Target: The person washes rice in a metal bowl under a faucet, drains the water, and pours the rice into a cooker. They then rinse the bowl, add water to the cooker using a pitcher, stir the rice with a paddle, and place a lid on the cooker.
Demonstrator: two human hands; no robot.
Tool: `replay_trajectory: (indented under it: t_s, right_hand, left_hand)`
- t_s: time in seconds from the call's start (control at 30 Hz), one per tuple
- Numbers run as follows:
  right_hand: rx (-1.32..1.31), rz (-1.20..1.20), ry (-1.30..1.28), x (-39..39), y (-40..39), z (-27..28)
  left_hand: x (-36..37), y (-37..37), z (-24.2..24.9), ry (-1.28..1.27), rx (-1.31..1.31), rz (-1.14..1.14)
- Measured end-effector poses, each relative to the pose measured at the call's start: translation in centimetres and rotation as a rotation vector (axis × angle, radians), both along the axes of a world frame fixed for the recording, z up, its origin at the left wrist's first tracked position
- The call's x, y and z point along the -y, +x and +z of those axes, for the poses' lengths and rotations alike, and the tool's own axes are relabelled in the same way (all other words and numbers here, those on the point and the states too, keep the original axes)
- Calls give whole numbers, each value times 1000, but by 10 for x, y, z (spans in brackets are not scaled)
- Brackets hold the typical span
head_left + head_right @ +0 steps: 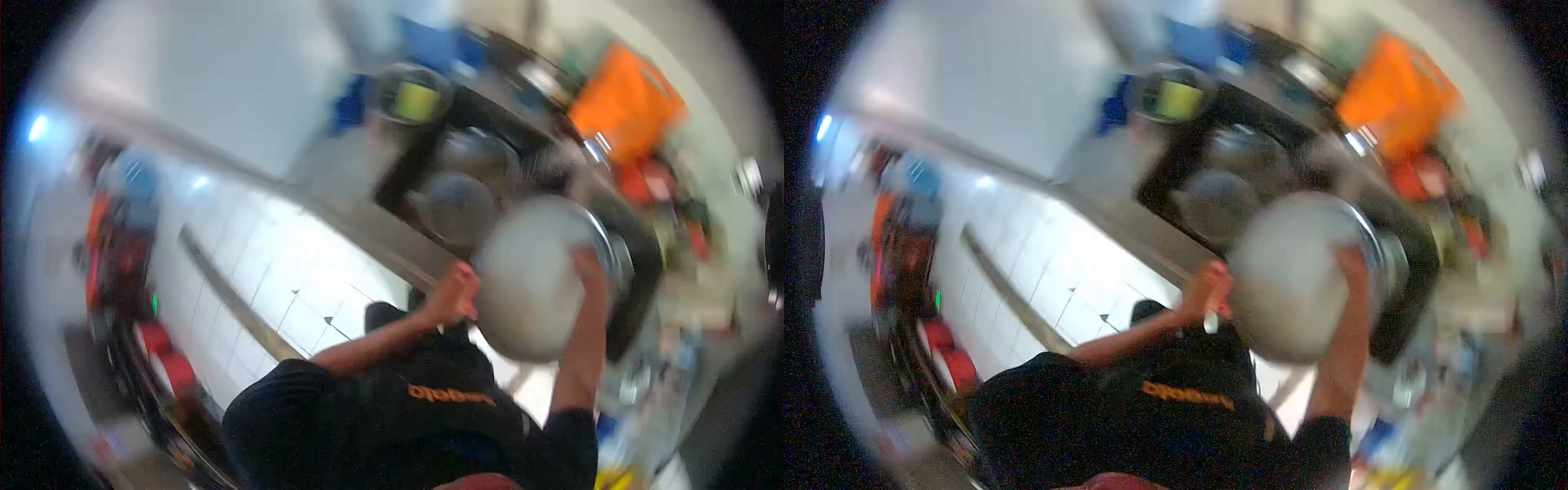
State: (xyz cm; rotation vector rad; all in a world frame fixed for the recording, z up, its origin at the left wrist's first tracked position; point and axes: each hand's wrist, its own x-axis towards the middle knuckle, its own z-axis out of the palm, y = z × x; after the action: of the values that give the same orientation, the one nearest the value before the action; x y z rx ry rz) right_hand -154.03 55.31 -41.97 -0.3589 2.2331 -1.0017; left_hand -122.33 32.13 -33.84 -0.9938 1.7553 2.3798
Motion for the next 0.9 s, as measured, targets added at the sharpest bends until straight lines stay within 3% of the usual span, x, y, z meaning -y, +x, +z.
replay_trajectory:
  t_s: [0.07, 0.13, 0.17, 0.27, 0.4, 0.47, 0.57, 0.67, 0.73, 0.77, 0.83, 0.9]
  right_hand:
    - [166, 33, -60, 6, -5, 11]
    - [310, 5, 59, 17, -9, 28]
    - [237, 1, 42, 18, -7, 28]
    - [457, -389, -26, 45, 24, 63]
    - [494, -245, -171, 40, 29, 62]
    - [493, -253, -256, 40, 30, 54]
    - [386, -142, -379, 45, 45, 63]
    - [9, 15, -202, 64, 110, 98]
    - [-672, 546, 153, 66, 125, 55]
    - [-673, 545, 154, 69, 147, 58]
    - [-755, 374, 452, 82, 208, 72]
    - [-748, 374, 545, 92, 219, 67]
  left_hand:
    - [-9, 4, 1, 42, -74, -34]
    - [-7, 0, 11, 63, -103, -5]
    - [-8, 2, 15, 88, -114, 5]
    - [-17, 1, -3, 38, -137, 45]
    - [-17, -3, -4, 74, -163, 95]
    - [-13, 1, 3, -122, -129, 18]
    - [-17, -7, -33, -337, -83, 12]
    - [-27, 0, -26, -125, -74, 17]
    - [-31, 1, -20, -112, -42, 19]
    - [-32, 3, -19, -98, -6, 24]
    - [-30, 3, -22, -162, -19, -5]
    - [-30, 2, -26, -224, -32, -34]
